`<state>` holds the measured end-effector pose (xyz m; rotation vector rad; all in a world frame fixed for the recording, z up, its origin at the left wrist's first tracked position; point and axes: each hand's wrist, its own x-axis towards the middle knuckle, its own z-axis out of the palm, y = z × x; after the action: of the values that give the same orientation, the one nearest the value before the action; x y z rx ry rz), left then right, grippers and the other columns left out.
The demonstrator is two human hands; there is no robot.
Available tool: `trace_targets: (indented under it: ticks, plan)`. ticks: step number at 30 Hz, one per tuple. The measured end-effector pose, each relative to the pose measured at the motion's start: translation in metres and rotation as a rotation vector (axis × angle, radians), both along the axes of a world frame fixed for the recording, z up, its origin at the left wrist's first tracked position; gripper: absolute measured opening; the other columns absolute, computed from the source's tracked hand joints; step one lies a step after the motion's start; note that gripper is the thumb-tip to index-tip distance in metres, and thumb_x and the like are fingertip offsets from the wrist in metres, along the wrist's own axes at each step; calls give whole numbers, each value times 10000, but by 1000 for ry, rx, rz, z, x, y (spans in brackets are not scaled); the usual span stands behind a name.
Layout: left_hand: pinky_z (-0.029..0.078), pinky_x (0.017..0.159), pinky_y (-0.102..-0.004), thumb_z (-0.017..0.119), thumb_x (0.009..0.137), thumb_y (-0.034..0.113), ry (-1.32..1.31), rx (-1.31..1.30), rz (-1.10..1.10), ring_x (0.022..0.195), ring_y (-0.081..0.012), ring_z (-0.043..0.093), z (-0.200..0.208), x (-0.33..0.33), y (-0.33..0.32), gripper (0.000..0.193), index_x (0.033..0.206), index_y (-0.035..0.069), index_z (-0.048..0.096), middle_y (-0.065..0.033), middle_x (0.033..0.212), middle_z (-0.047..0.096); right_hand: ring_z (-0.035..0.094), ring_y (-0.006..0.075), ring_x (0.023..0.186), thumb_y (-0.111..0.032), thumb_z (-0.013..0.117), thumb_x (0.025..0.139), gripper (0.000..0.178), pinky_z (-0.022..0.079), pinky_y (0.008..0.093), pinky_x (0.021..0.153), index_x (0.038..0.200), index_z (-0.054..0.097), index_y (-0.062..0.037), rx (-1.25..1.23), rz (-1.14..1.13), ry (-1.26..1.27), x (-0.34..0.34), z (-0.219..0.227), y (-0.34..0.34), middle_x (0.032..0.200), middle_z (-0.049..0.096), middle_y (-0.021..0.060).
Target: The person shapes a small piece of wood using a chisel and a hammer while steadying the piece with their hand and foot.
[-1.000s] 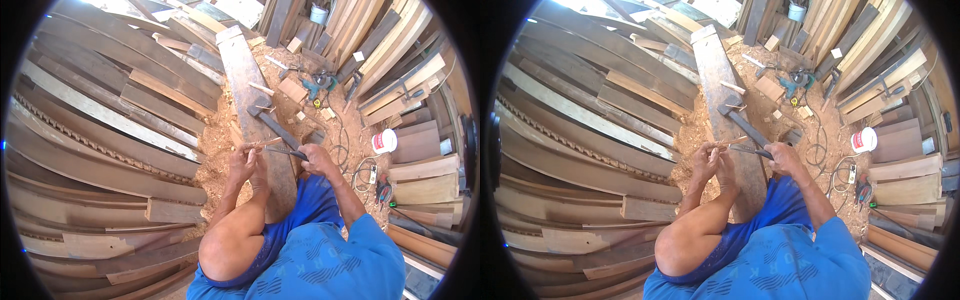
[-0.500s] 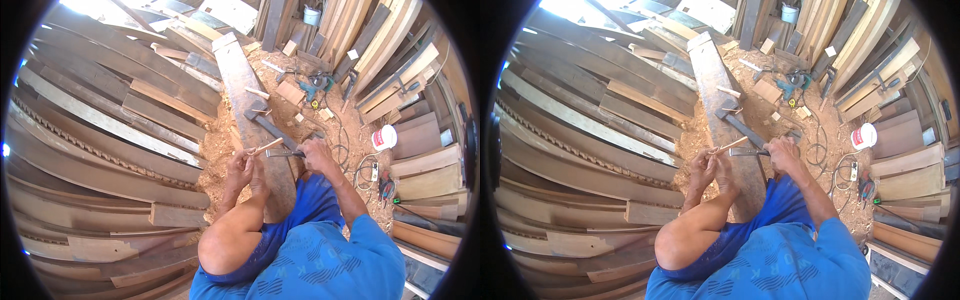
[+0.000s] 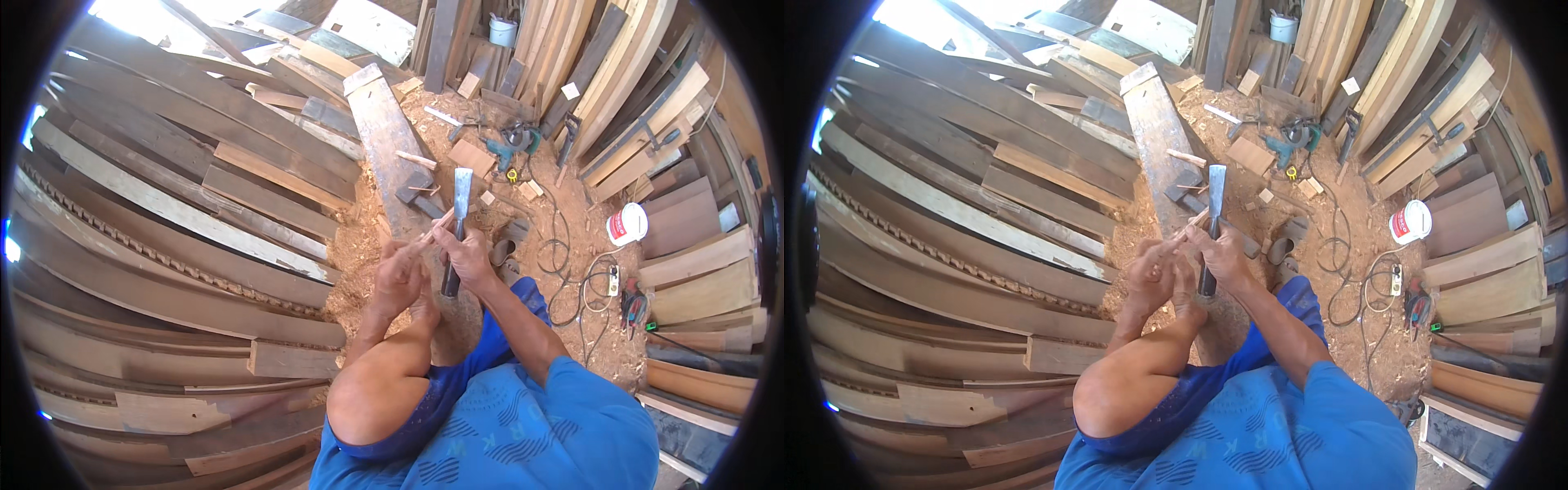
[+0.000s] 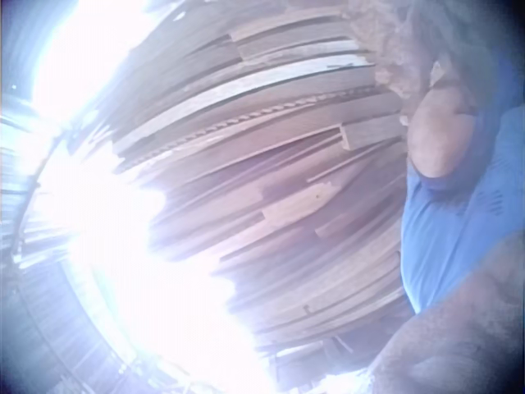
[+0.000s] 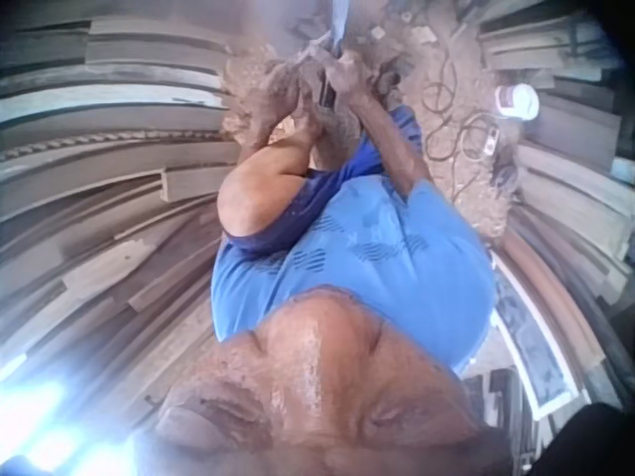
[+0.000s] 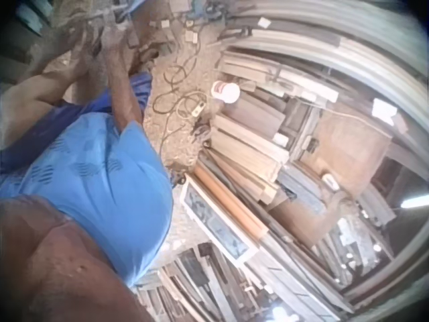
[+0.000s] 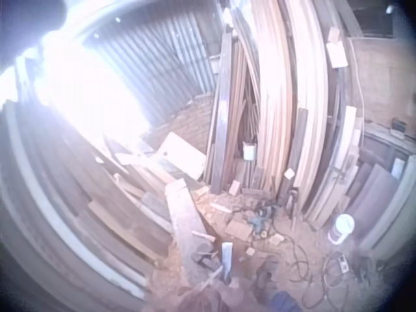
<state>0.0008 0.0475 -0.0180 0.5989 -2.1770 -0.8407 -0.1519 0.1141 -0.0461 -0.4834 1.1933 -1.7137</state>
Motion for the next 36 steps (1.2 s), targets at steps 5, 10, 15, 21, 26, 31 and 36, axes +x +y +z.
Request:
trace_targets:
  ticks: [5,10,15,21,26,31,36]
  plan:
    - [511,759,-337,569,897,67,9,501,-136,909,-248,613,-13,9,-2,330,1224,29,550,-143,913,650,467,42,558,-184,722,841,142,385,250,498,822,656,-61,32,107,321,-21,-5,-1,643,576,-27]
    - [525,635,-283,504,985,149,-209,713,-109,722,-131,653,-17,-7,4,288,1245,26,496,-101,781,639,514,76,608,-154,704,827,166,445,296,556,878,675,2,53,218,510,-3,-1,8,635,601,22]
    - [523,697,-317,462,1000,154,-265,569,-83,789,-159,640,-6,4,5,264,1193,11,571,-83,857,645,523,74,618,-144,687,831,151,453,302,570,852,680,5,33,355,614,-7,6,4,642,613,42]
    - [520,659,-299,476,987,122,-207,562,-71,713,-154,629,-26,9,3,249,1162,0,603,-92,851,650,570,105,637,-175,673,803,188,473,317,600,819,688,12,81,395,655,-9,20,4,658,643,79]
    - [498,556,-312,532,968,121,-95,280,-26,585,-167,623,-38,10,1,180,1083,41,645,-112,710,623,622,159,645,-230,670,757,244,494,340,626,801,692,8,182,374,706,-4,25,3,664,652,120]
    - [490,554,-357,543,959,131,-184,446,34,601,-286,628,-19,8,5,181,1085,50,643,-134,709,628,636,183,647,-245,650,746,250,496,337,627,827,706,-15,162,382,729,-4,10,-4,663,647,136]
    - [488,543,-426,560,953,172,-271,221,124,614,-391,612,-24,15,-4,163,1060,70,630,-201,716,623,578,155,609,-239,637,748,247,470,343,594,790,661,3,239,395,743,-12,15,-1,623,601,107]
